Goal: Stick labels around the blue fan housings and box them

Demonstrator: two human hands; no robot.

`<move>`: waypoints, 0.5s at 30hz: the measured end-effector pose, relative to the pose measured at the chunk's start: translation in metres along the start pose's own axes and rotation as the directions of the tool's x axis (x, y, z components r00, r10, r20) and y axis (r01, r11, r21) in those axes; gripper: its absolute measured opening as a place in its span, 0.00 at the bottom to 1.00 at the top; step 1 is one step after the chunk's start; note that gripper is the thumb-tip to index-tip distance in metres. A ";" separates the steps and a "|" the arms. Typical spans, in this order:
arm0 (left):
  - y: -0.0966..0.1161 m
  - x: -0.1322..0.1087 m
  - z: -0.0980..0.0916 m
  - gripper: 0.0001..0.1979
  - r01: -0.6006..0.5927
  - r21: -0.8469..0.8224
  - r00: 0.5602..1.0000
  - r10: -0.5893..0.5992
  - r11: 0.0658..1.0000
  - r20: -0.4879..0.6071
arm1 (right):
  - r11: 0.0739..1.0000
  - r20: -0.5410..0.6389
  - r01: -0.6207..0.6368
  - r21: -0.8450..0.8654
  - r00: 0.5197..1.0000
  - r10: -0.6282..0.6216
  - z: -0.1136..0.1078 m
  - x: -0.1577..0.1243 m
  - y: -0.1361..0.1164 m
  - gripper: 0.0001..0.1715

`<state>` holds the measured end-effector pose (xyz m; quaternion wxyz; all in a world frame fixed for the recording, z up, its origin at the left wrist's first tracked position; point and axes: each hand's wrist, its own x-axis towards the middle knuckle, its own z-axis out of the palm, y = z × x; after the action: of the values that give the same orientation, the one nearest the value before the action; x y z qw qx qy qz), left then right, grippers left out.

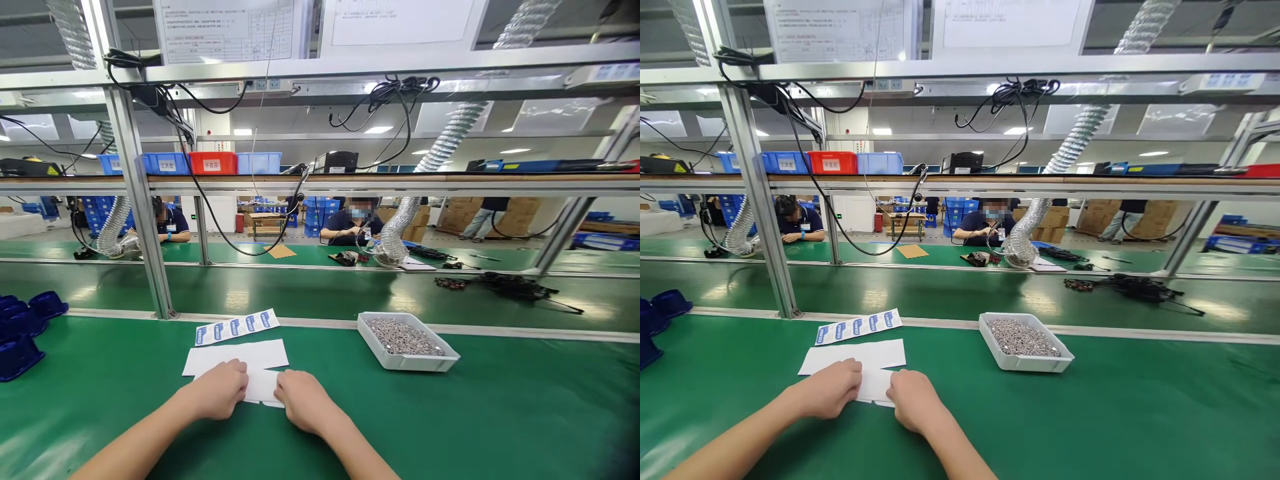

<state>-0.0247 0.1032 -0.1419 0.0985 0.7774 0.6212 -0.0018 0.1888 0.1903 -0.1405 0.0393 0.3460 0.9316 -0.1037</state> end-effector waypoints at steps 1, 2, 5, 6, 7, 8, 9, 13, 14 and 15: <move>-0.002 0.000 -0.001 0.07 0.003 0.011 1.000 -0.003 1.000 0.016 | 1.000 -0.003 0.003 0.007 1.000 -0.003 0.000 0.000 0.000 0.17; -0.004 0.001 -0.003 0.06 0.002 0.018 0.999 -0.003 1.000 0.034 | 1.000 -0.005 0.006 0.013 1.000 -0.006 0.001 0.001 0.001 0.17; -0.008 0.005 -0.005 0.06 -0.004 0.027 0.998 0.002 1.000 0.066 | 1.000 -0.008 0.008 0.030 1.000 -0.008 0.001 0.003 0.003 0.17; -0.008 0.006 -0.004 0.06 -0.007 0.026 0.998 0.006 1.000 0.068 | 0.999 -0.008 0.009 0.037 1.000 -0.009 0.001 0.003 0.004 0.17; -0.008 0.007 -0.003 0.06 -0.012 0.021 0.998 0.011 1.000 0.064 | 0.999 -0.007 0.009 0.043 1.000 -0.009 0.000 0.002 0.006 0.17; -0.007 0.008 -0.002 0.06 -0.019 0.012 0.998 0.019 1.000 0.055 | 0.999 -0.004 0.008 0.049 1.000 -0.008 -0.001 0.001 0.009 0.17; -0.004 0.009 0.000 0.05 -0.029 0.001 0.999 0.029 1.000 0.042 | 0.998 -0.002 0.005 0.056 1.000 -0.005 -0.003 -0.001 0.012 0.17; 0.016 0.014 0.012 0.05 -0.066 -0.047 0.998 0.066 0.997 -0.010 | 0.993 -0.011 0.052 0.103 0.999 -0.051 -0.005 -0.009 0.017 0.12; 0.022 0.016 0.015 0.05 -0.071 -0.056 0.997 0.070 0.996 -0.018 | 0.990 -0.017 0.080 0.114 0.997 -0.079 -0.004 -0.010 0.017 0.11; 0.026 0.016 0.016 0.06 -0.075 -0.066 0.997 0.074 0.995 -0.024 | 0.987 -0.021 0.106 0.120 0.994 -0.104 -0.003 -0.010 0.015 0.10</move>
<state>0.0062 0.1110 -0.1558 0.1177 0.7962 0.5926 0.0308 0.2061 0.1959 -0.1385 0.0060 0.2991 0.9408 -0.1593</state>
